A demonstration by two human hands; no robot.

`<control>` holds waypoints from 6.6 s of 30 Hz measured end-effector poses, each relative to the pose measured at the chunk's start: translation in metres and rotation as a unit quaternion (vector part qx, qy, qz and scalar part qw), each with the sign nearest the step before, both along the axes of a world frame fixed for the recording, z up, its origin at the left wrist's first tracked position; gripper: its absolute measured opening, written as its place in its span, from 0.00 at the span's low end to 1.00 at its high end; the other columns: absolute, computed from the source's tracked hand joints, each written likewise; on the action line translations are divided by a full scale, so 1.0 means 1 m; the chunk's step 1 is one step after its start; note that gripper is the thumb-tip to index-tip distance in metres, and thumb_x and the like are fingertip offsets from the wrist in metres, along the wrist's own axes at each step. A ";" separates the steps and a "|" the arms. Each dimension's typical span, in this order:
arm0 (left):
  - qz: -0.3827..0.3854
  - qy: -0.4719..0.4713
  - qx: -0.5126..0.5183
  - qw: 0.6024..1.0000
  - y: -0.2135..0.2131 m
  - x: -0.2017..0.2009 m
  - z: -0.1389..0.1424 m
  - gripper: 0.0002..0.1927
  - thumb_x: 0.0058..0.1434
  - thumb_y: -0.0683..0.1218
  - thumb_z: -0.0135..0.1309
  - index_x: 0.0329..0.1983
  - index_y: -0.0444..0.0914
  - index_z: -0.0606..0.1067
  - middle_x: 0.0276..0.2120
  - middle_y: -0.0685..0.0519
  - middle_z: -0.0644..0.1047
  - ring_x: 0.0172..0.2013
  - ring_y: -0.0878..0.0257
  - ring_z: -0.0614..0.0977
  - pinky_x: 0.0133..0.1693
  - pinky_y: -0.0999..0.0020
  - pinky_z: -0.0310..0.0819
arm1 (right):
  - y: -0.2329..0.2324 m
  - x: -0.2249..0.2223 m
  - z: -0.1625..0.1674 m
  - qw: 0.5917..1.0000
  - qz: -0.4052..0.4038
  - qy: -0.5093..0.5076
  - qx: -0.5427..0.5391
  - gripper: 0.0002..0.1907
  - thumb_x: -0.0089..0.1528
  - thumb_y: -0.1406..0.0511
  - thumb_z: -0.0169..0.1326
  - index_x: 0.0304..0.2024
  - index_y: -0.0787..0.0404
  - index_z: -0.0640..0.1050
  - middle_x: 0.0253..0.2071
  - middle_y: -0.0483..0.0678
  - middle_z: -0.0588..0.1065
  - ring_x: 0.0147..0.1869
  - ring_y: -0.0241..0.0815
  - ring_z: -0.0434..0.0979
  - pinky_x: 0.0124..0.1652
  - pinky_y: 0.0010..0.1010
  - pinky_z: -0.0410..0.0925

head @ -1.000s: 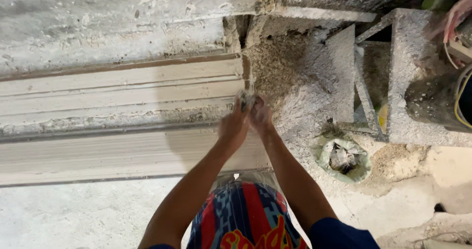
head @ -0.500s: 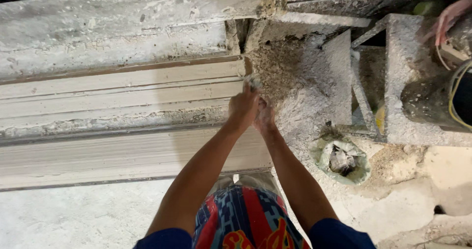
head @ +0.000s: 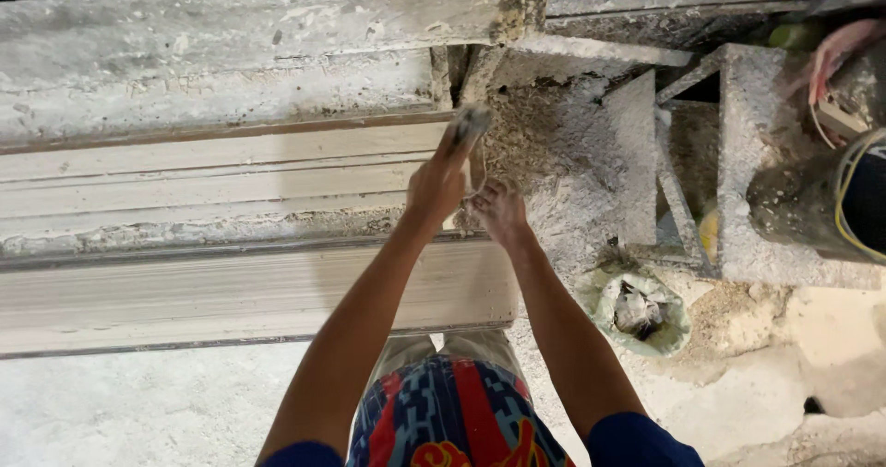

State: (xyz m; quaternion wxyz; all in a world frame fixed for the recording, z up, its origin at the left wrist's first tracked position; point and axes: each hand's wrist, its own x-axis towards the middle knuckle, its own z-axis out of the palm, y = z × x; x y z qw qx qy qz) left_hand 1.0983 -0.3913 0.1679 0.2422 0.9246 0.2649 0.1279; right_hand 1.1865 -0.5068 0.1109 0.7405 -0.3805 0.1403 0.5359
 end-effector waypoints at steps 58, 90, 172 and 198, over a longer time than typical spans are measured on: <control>0.547 -0.270 -0.200 0.766 -0.017 -0.850 0.063 0.29 0.63 0.45 0.53 0.67 0.35 0.61 0.37 0.42 0.80 0.23 0.53 0.79 0.28 0.55 0.74 | 0.221 -0.653 0.032 0.671 0.506 -0.504 0.201 0.31 0.70 0.45 0.44 0.60 0.64 0.76 0.56 0.53 0.78 0.60 0.44 0.75 0.58 0.40 0.65; 0.520 -0.465 -0.529 0.484 0.512 -1.419 -0.058 0.24 0.67 0.49 0.51 0.65 0.37 0.68 0.37 0.48 0.75 0.25 0.59 0.81 0.19 0.72 0.70 | 0.640 -1.192 0.027 0.553 0.337 -0.746 0.158 0.19 0.72 0.56 0.45 0.56 0.60 0.77 0.58 0.53 0.73 0.65 0.51 0.67 0.63 0.44 0.61; 0.299 0.018 0.193 0.934 1.204 -1.542 -0.046 0.19 0.68 0.52 0.51 0.55 0.36 0.78 0.55 0.34 0.78 0.52 0.43 0.82 0.51 0.49 0.81 | 1.285 -1.478 0.133 0.361 0.570 -0.727 -0.126 0.28 0.64 0.52 0.51 0.66 0.48 0.72 0.31 0.55 0.80 0.23 0.47 0.79 0.34 0.42 0.76; 0.100 -0.263 0.176 0.943 1.127 -1.524 -0.009 0.17 0.77 0.40 0.43 0.62 0.24 0.59 0.72 0.25 0.46 0.71 0.27 0.56 0.65 0.40 0.70 | 1.144 -1.516 0.112 0.517 0.434 -0.734 -0.072 0.30 0.67 0.63 0.50 0.69 0.68 0.62 0.64 0.63 0.68 0.61 0.59 0.75 0.56 0.46 0.72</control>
